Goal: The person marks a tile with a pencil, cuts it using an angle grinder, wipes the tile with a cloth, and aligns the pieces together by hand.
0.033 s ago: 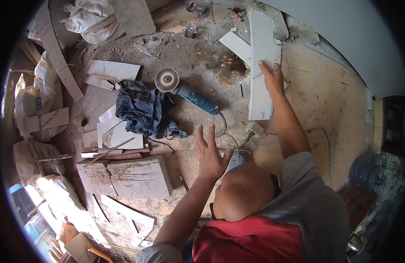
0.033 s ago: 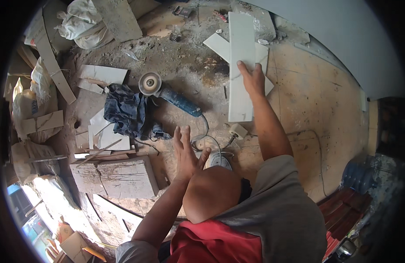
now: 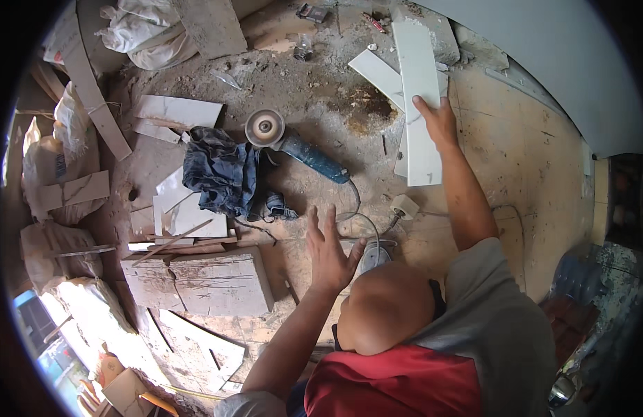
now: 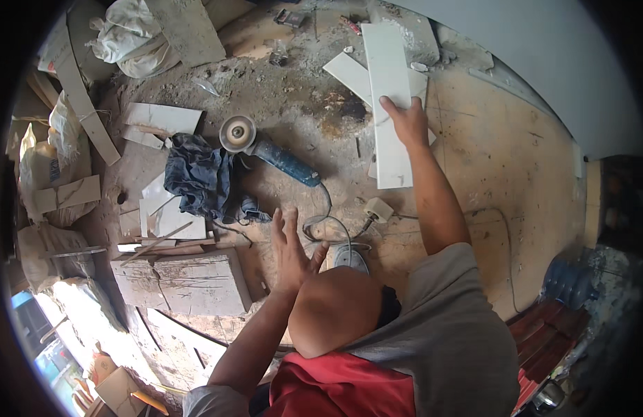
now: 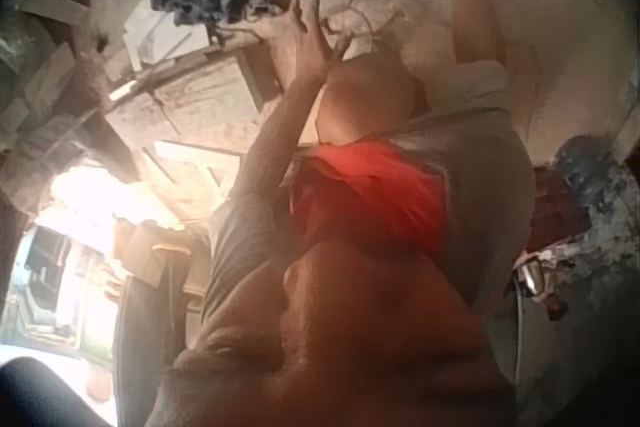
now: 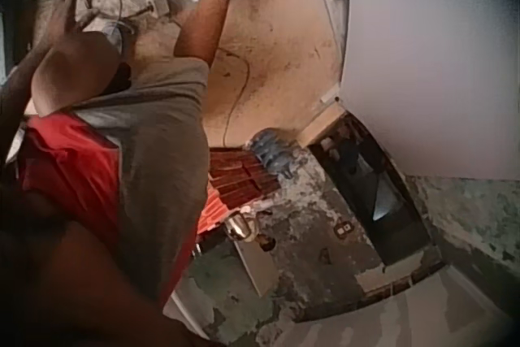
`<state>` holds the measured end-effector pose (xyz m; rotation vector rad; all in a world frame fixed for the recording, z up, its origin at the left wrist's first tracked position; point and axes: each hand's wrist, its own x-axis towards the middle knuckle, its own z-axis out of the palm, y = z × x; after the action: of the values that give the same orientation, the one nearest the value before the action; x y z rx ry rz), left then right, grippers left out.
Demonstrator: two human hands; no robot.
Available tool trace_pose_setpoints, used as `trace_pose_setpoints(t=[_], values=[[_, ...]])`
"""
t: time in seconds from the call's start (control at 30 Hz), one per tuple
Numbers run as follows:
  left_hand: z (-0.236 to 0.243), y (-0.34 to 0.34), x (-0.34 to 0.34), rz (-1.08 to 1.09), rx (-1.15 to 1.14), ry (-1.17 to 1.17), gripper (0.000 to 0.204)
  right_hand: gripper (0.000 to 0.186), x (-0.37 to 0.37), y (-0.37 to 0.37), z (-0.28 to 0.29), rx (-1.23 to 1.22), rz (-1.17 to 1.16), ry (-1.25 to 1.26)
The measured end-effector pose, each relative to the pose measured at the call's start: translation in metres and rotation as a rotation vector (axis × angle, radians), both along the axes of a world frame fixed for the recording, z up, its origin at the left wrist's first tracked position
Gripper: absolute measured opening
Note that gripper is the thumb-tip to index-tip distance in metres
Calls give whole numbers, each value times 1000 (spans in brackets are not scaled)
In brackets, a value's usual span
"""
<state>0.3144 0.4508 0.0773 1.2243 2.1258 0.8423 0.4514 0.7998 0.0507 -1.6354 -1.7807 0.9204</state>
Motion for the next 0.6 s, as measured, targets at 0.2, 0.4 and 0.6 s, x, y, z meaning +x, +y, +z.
trace_pose_setpoints(t=[0.2, 0.4, 0.6], values=[[-16, -57, -23, 16, -183, -41, 83, 86, 23, 87, -58, 19, 234, -490], [-16, -65, -42, 48, -225, -14, 82, 87, 11, 109, -83, -17, 292, -565], [-16, -62, -42, 43, -205, -25, 81, 87, 9, 109, -96, 1, 301, -630]])
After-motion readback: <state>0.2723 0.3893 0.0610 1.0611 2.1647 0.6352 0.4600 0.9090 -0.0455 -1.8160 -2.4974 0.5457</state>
